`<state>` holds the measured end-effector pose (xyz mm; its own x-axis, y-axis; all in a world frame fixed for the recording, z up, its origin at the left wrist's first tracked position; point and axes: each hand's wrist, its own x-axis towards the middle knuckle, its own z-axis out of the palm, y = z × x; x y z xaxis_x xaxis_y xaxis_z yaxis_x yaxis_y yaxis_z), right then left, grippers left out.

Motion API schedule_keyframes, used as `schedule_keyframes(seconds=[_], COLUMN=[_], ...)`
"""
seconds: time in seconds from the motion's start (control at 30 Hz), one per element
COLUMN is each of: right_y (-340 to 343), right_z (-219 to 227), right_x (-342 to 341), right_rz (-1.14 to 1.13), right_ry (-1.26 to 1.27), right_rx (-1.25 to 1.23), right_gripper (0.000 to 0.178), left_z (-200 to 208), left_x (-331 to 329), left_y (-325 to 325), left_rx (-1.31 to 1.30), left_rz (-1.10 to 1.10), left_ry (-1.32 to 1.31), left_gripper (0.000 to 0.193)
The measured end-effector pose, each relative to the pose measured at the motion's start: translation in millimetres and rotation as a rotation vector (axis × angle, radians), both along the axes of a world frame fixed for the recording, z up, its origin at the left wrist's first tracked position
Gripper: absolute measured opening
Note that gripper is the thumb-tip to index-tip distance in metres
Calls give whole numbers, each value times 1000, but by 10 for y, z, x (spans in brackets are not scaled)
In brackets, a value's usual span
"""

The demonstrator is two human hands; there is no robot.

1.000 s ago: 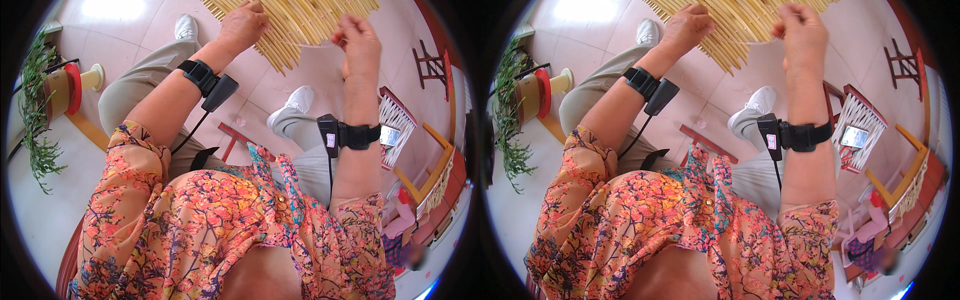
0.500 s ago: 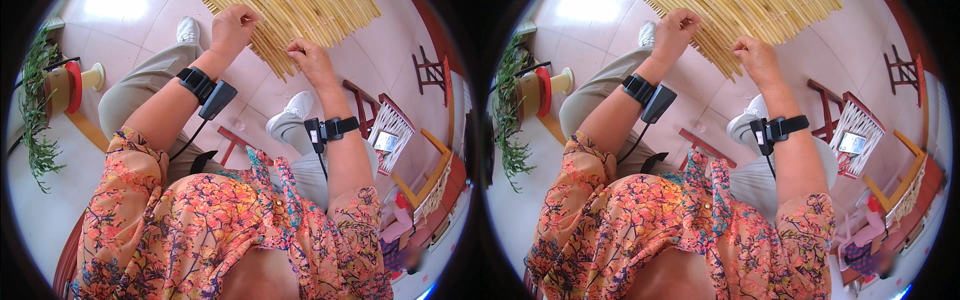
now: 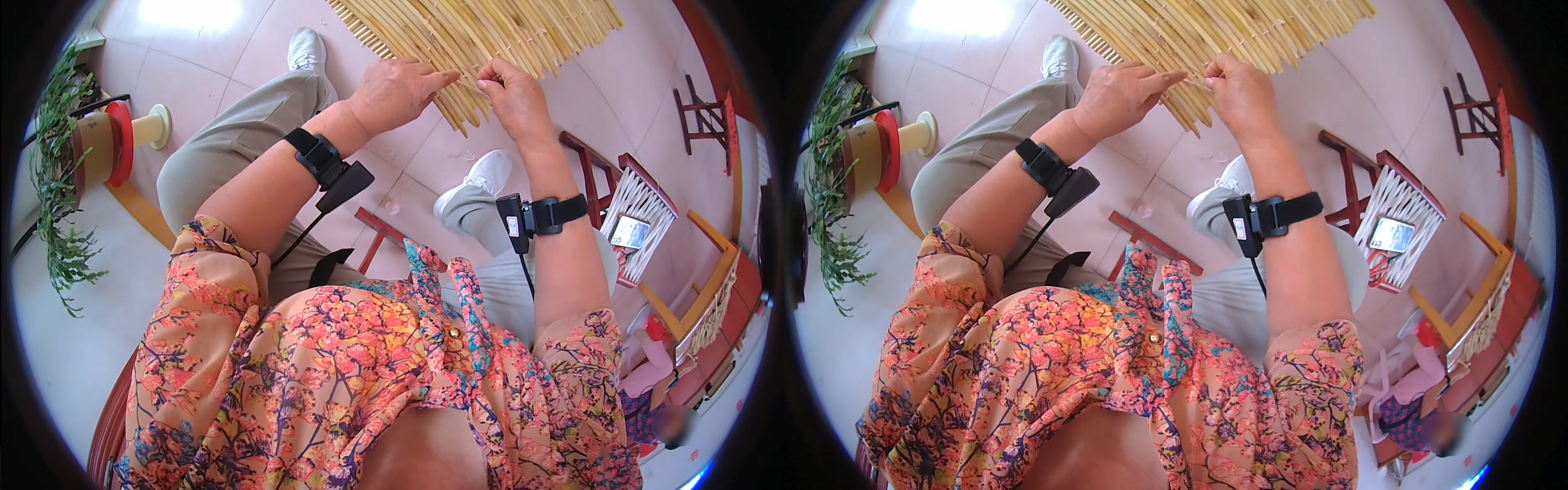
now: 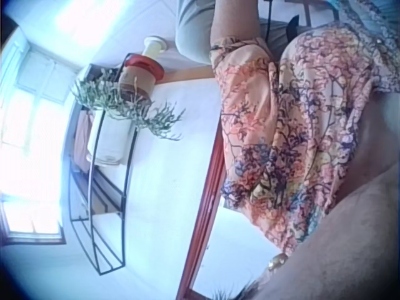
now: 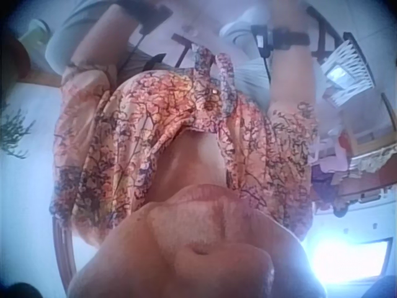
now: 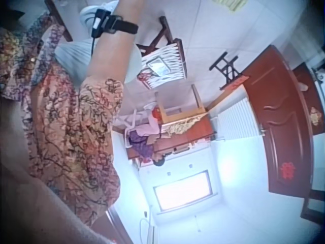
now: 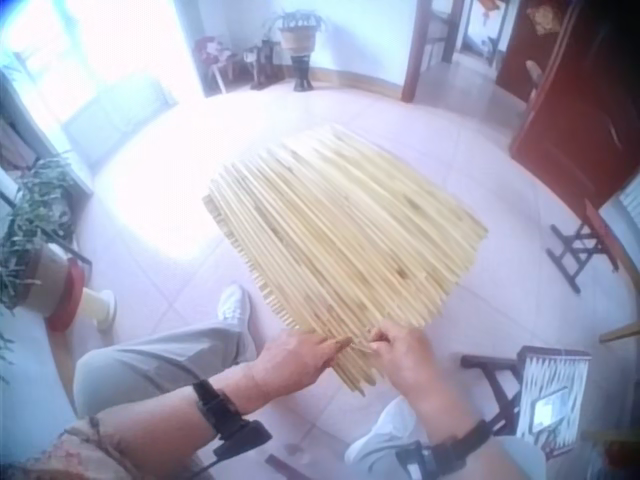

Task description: Manually weaving and tying together thin bamboo or wooden strips to create a mat or screen.

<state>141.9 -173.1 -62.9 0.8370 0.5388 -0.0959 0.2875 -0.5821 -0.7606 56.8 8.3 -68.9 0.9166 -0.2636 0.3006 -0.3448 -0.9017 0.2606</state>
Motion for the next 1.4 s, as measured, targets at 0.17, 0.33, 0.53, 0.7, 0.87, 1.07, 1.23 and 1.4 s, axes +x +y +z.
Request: schedule_keyframes(seconds=[0.17, 0.33, 0.53, 0.7, 0.87, 1.07, 1.23, 1.4], right_y=[-12, 53, 93, 114, 102, 112, 113, 127], right_z=[-69, -68, -116, -180, -173, -154, -146, -126], right_x=[-10, -57, -102, -83, -51, -52, -51, -62], right_rz=[28, 29, 64, 75, 39, 56, 61, 51], right_ry=[-103, 13, -141, -249, -295, -310, -266, -184], right_rx=[6, 20, -4, -23, -69, -81, -92, -97], right_gripper=[10, 10, 8, 6, 6, 5, 7, 8], left_z=[-67, -96, -163, -185, -169, -157, -103, -98], left_x=[38, 60, 114, 134, 148, 154, 130, 73], left_y=[53, 124, 166, 163, 126, 141, 118, 58], left_rx=[48, 31, -56, -124, -120, -176, -138, -47], left_rz=[38, 99, 117, 110, 112, 142, 199, 109], left_ry=[88, 181, 152, 123, 137, 133, -30, -36], left_gripper=[36, 29, 21, 19, 19, 18, 13, 12])
